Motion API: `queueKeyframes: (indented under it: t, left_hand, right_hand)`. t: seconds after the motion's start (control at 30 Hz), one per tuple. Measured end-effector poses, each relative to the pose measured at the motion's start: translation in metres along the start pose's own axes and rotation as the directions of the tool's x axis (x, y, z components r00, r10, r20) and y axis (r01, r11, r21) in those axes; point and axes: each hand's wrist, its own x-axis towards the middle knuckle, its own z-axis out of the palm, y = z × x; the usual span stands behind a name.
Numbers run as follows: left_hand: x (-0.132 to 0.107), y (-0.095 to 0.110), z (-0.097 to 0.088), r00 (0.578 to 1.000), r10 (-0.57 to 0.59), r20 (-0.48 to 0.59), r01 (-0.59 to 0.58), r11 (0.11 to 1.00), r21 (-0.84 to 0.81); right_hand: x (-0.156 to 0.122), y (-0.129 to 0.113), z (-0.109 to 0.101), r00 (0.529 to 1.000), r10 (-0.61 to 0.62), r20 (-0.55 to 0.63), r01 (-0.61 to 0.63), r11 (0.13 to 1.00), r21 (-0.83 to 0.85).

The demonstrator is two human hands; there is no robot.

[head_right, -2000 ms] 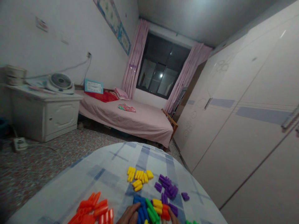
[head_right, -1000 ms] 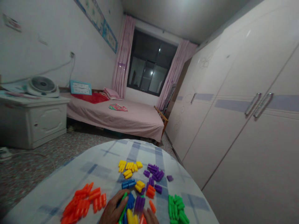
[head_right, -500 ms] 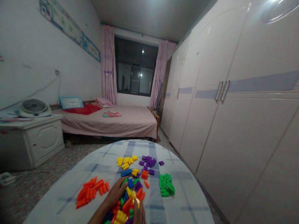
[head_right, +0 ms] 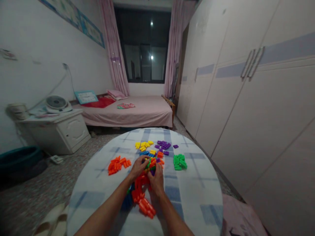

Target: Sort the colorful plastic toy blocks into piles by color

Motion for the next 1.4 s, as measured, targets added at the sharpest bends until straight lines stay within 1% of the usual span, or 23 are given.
queueKeyframes:
  t: [0.1, 0.2, 0.27, 0.33, 0.37, 0.43, 0.47, 0.5, 0.53, 0.6, 0.63, 0.7, 0.77, 0.83, 0.9, 0.97, 1.03, 1.1, 1.17, 1.27, 1.33, 1.4]
  left_hand:
    - [-0.015, 0.003, -0.015, 0.997, 0.051, 0.061, -0.05, 0.999, -0.011]
    - [-0.044, -0.004, -0.036, 0.989, 0.106, 0.105, -0.116, 0.989, 0.094]
    - [-0.067, -0.017, -0.05, 0.971, 0.128, 0.201, -0.168, 0.965, 0.199]
    - [-0.089, -0.035, -0.062, 0.947, 0.098, 0.306, -0.194, 0.934, 0.3]
    - [-0.099, -0.045, -0.066, 0.936, 0.095, 0.339, -0.215, 0.917, 0.335]
    - [-0.114, -0.063, -0.069, 0.925, 0.096, 0.367, -0.245, 0.89, 0.384]
    - [-0.119, -0.07, -0.067, 0.925, 0.102, 0.367, -0.255, 0.882, 0.396]
    - [-0.122, -0.075, -0.064, 0.929, 0.114, 0.351, -0.259, 0.879, 0.401]
    - [-0.123, -0.078, -0.059, 0.935, 0.129, 0.329, -0.261, 0.88, 0.397]
    - [-0.122, -0.078, -0.045, 0.952, 0.164, 0.257, -0.253, 0.895, 0.368]
    - [-0.12, -0.076, -0.038, 0.959, 0.175, 0.222, -0.245, 0.906, 0.345]
    - [-0.116, -0.068, -0.024, 0.976, 0.167, 0.141, -0.202, 0.933, 0.299]
    - [-0.112, -0.059, -0.012, 0.987, 0.137, 0.085, -0.155, 0.956, 0.25]
    - [-0.106, -0.052, -0.005, 0.991, 0.121, 0.056, -0.13, 0.971, 0.199]
    - [-0.098, -0.048, -0.001, 0.992, 0.123, 0.035, -0.127, 0.977, 0.172]
    - [-0.084, -0.048, 0.0, 0.992, 0.126, -0.002, -0.123, 0.973, 0.197]
    - [-0.064, -0.048, -0.001, 0.99, 0.136, -0.045, -0.12, 0.959, 0.256]
    - [-0.039, -0.049, -0.002, 0.984, 0.16, -0.075, -0.129, 0.941, 0.312]
    - [-0.011, -0.049, -0.003, 0.978, 0.198, -0.068, -0.161, 0.919, 0.36]
    - [0.028, -0.048, 0.0, 0.967, 0.254, 0.011, -0.234, 0.87, 0.435]
    - [0.049, -0.048, 0.004, 0.965, 0.253, 0.075, -0.257, 0.84, 0.478]
    - [0.064, -0.049, 0.01, 0.962, 0.234, 0.141, -0.274, 0.809, 0.52]
  right_hand:
    - [0.002, -0.001, -0.021, 0.991, 0.002, 0.131, -0.004, 1.0, 0.017]
    - [-0.014, 0.001, -0.049, 0.969, 0.018, 0.245, -0.011, 0.999, -0.03]
    - [-0.033, 0.004, -0.065, 0.94, 0.017, 0.342, 0.009, 0.997, -0.075]
    - [-0.054, 0.008, -0.077, 0.894, -0.02, 0.448, 0.082, 0.989, -0.119]
    - [-0.063, 0.01, -0.08, 0.872, -0.044, 0.488, 0.13, 0.981, -0.144]
    - [-0.078, 0.013, -0.081, 0.834, -0.108, 0.541, 0.238, 0.955, -0.178]
    - [-0.082, 0.014, -0.078, 0.825, -0.139, 0.547, 0.285, 0.939, -0.19]
    - [-0.085, 0.014, -0.073, 0.828, -0.165, 0.536, 0.317, 0.926, -0.204]
    - [-0.087, 0.015, -0.068, 0.842, -0.178, 0.508, 0.329, 0.918, -0.223]
    - [-0.086, 0.015, -0.056, 0.894, -0.172, 0.414, 0.298, 0.917, -0.263]
    - [-0.083, 0.014, -0.05, 0.918, -0.16, 0.362, 0.27, 0.923, -0.276]
    - [-0.078, 0.013, -0.043, 0.949, -0.139, 0.282, 0.219, 0.936, -0.274]
    - [-0.072, 0.013, -0.04, 0.967, -0.12, 0.227, 0.177, 0.951, -0.252]
    - [-0.068, 0.012, -0.041, 0.977, -0.099, 0.186, 0.141, 0.964, -0.225]
    - [-0.067, 0.012, -0.042, 0.982, -0.09, 0.165, 0.123, 0.971, -0.203]
    - [-0.067, 0.013, -0.043, 0.983, -0.091, 0.159, 0.122, 0.973, -0.195]
    - [-0.068, 0.014, -0.042, 0.984, -0.091, 0.154, 0.121, 0.972, -0.202]
    - [-0.069, 0.015, -0.041, 0.984, -0.093, 0.15, 0.124, 0.969, -0.213]
    - [-0.069, 0.017, -0.039, 0.984, -0.099, 0.146, 0.131, 0.966, -0.224]
    - [-0.069, 0.019, -0.038, 0.984, -0.115, 0.139, 0.146, 0.96, -0.24]
    - [-0.069, 0.019, -0.039, 0.983, -0.114, 0.144, 0.148, 0.957, -0.251]
    - [-0.069, 0.018, -0.04, 0.982, -0.111, 0.154, 0.149, 0.953, -0.263]
